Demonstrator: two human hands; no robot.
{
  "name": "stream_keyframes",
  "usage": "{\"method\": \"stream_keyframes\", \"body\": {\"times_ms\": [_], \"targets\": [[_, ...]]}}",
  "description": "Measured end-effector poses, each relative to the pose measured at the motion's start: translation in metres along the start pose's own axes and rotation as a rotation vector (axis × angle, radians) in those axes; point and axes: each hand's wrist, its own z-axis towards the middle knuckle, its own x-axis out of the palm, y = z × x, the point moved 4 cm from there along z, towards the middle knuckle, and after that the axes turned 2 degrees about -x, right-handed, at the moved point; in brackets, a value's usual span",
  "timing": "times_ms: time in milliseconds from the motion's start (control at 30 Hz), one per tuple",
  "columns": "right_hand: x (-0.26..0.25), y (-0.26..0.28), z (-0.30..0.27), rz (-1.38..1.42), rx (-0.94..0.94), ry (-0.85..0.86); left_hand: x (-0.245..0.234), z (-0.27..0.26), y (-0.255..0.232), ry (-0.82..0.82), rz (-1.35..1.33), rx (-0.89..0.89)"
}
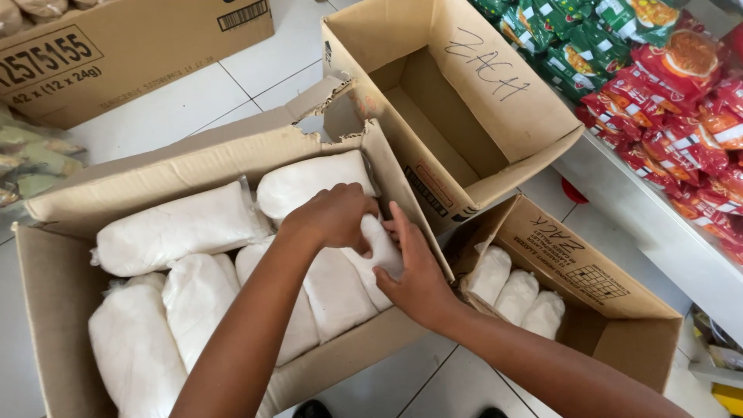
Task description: The recorder is packing small white plastic-wrapped bags into cardboard boxes on the floor of a shop.
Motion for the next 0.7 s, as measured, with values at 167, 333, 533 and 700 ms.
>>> {"method": "stream_keyframes", "body": {"times_ms": [167, 333, 533, 700], "targets": [[-0.004, -0.002, 0.001, -0.077, -0.022, -0.012, -0.013, -0.013, -0.022, 0.162, 0.031, -0.163], [-0.016, 0.007, -0.001, 0.014, 0.063, 0.068, -0.051, -0.043, -0.075, 0.144, 0.104, -0.119], [-0.089, 0.051, -0.026, 0.100, -0.094, 0.028, -0.106, -0.089, -0.157, -0.245, 0.132, 0.280], [-0.182, 0.061, -0.070, -0.114, -0.345, -0.052, -0.098, -0.079, -0.212, -0.400, -0.053, 0.456]]}}
